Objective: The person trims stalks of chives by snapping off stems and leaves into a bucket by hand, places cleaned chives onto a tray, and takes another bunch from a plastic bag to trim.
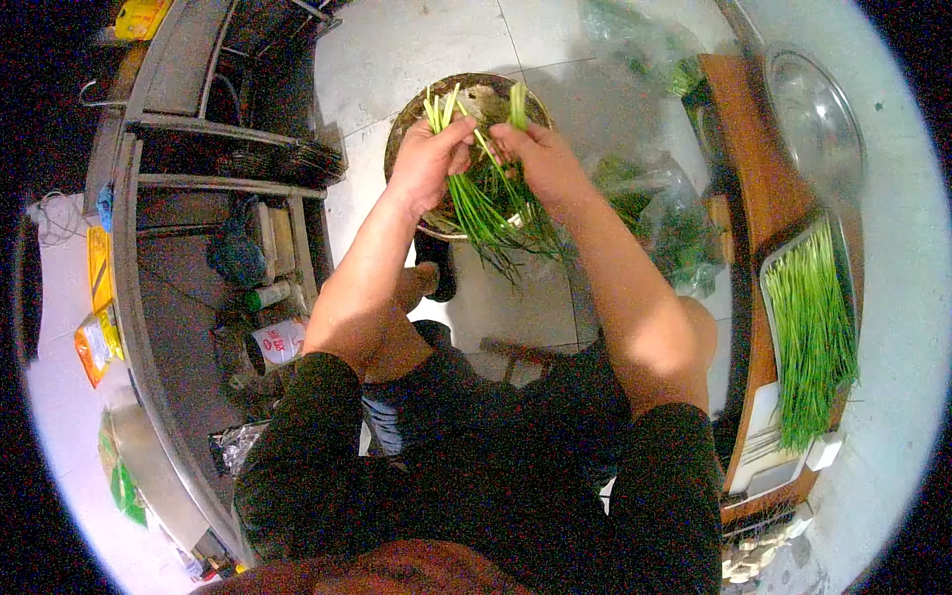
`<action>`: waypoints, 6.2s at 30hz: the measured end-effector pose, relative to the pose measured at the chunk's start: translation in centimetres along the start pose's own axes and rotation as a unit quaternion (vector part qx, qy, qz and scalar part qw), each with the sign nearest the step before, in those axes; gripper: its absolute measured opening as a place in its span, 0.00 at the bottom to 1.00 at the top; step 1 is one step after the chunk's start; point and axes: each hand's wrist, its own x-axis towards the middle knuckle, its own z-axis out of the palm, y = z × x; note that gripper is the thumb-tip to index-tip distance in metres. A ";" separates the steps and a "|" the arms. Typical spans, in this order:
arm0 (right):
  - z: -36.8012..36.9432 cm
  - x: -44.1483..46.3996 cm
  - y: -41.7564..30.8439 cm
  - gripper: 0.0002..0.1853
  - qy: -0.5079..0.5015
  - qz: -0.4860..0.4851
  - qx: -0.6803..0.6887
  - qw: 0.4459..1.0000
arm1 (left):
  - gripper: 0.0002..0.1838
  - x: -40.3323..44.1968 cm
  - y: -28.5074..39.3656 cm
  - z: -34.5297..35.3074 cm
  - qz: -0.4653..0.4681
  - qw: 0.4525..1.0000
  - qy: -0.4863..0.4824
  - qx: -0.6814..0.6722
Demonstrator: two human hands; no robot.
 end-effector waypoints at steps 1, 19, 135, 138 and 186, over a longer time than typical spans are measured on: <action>-0.3 0.3 0.4 0.16 0.037 -0.014 -0.025 0.999 | 0.07 0.0 0.0 -0.1 -0.003 1.000 0.000 -0.011; 0.5 -0.8 0.5 0.21 0.095 -0.133 -0.280 0.946 | 0.08 -0.2 -0.5 0.4 -0.027 1.000 0.015 -0.004; 0.0 -1.5 -1.1 0.11 -0.048 -0.001 -0.049 0.998 | 0.12 -0.4 -0.9 1.1 0.048 0.996 0.059 0.045; 0.1 -0.7 -0.1 0.11 -0.041 -0.060 -0.104 0.992 | 0.12 -0.7 -0.8 1.2 0.086 0.990 0.046 0.099; -0.6 -2.0 -1.4 0.17 0.070 -0.152 -0.330 0.929 | 0.08 -0.4 -0.1 0.5 0.029 0.986 -0.026 0.162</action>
